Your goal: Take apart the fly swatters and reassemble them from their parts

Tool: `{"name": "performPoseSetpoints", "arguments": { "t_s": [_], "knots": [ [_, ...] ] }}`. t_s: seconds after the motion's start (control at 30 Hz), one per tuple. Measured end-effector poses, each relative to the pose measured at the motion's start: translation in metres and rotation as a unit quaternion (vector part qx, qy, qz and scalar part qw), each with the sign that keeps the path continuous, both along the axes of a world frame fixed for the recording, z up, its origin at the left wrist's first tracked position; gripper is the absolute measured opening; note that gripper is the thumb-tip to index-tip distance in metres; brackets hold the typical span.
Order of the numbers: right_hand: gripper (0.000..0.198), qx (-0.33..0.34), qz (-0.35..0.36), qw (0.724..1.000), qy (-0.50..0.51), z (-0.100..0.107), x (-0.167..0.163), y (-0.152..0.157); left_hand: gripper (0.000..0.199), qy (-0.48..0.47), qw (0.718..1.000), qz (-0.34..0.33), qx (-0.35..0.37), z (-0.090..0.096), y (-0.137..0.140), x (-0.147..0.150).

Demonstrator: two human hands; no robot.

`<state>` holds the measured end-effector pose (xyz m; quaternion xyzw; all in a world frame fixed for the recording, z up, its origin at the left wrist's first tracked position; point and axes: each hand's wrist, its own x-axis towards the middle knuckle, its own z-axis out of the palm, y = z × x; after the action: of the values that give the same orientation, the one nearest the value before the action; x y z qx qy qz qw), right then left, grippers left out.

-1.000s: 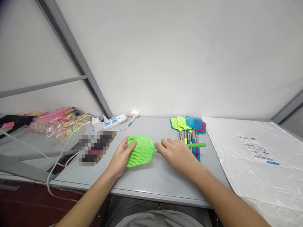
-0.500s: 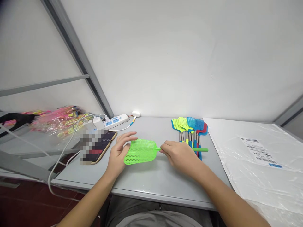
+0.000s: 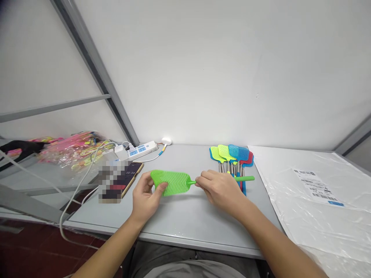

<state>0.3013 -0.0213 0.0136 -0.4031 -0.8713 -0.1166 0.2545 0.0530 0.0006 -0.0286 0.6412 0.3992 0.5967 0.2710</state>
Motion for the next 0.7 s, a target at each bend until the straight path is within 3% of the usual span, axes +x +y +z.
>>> {"name": "performPoseSetpoints", "arguments": {
  "t_s": [0.1,0.2,0.33,0.57,0.7],
  "knots": [
    [0.024,0.058,-0.004,0.998,-0.022,-0.002,0.001,0.004,0.043,-0.107,0.986,-0.036,-0.120,0.005,-0.002,0.006],
    [0.020,0.104,-0.020,0.994,-0.039,-0.004,0.000,0.007,0.056,-0.163,0.964,-0.090,-0.189,0.014,0.001,0.007],
    [0.013,0.148,-0.043,0.987,-0.036,-0.008,0.002,0.009,0.054,-0.224,0.923,-0.152,-0.274,0.020,0.008,0.002],
    [0.007,0.188,-0.110,0.975,0.047,-0.008,0.009,0.010,0.041,-0.246,0.910,-0.157,-0.294,0.017,0.010,-0.003],
    [0.020,0.147,-0.066,0.987,0.005,-0.008,0.001,0.005,0.036,-0.227,0.905,-0.189,-0.305,0.017,0.008,-0.001]
  ]
}}
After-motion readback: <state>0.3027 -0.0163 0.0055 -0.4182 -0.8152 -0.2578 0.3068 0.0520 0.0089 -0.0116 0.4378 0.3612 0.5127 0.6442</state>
